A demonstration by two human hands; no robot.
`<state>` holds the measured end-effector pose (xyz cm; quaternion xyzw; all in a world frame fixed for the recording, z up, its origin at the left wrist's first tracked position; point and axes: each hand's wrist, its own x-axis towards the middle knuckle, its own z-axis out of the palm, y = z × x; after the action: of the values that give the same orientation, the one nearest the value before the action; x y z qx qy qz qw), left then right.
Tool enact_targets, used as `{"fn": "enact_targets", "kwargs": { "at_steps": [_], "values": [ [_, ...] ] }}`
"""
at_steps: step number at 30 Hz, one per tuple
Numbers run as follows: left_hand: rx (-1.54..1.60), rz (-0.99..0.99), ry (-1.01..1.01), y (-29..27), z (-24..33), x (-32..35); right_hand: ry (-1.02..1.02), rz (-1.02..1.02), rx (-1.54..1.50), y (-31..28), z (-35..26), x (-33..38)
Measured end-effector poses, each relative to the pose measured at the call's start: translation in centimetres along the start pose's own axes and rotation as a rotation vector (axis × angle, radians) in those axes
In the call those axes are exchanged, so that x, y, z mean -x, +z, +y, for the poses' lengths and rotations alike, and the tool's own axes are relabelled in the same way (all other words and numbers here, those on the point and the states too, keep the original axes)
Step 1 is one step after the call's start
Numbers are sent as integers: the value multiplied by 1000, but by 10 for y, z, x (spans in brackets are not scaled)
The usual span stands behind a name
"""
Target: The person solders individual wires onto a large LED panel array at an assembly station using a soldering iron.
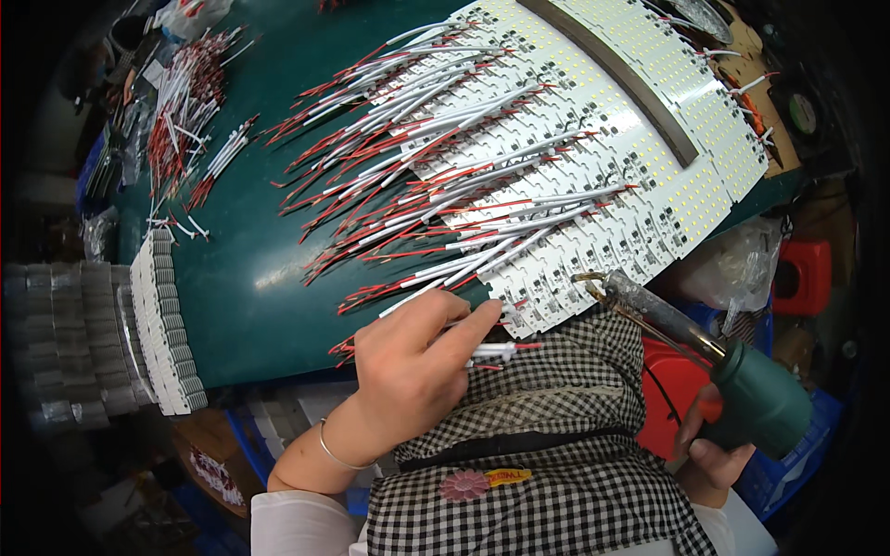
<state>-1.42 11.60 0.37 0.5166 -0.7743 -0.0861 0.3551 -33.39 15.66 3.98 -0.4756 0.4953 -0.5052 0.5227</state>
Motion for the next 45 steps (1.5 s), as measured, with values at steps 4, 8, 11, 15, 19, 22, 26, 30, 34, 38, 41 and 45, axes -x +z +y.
{"fn": "enact_targets", "kwargs": {
  "at_steps": [4,8,11,15,19,22,26,30,34,38,41,45],
  "values": [
    [-82,-132,-132,-6,12,-7,-2,6,45,-4,6,6],
    [-117,-107,-99,0,10,-7,38,-11,31,-12,9,10],
    [-67,64,16,8,6,-5,62,-16,13,-13,12,11],
    [-60,-7,17,7,7,-7,61,-20,1,-16,16,14],
    [-36,-95,-19,7,9,-9,142,15,-32,-3,6,11],
    [17,-117,-82,6,9,-7,220,-41,-48,0,1,4],
    [24,-92,-96,10,9,-3,252,-34,-35,4,0,5],
    [-68,-104,-24,11,11,-2,276,-28,-11,3,0,5],
    [-108,-88,-14,13,14,0,321,-60,6,2,1,5],
    [-98,-80,-15,14,12,1,339,-129,9,0,2,3],
    [-110,-100,-36,15,13,0,298,-184,39,-4,7,4],
    [-108,-100,-66,16,15,1,322,-154,42,-1,5,5]
  ]
}}
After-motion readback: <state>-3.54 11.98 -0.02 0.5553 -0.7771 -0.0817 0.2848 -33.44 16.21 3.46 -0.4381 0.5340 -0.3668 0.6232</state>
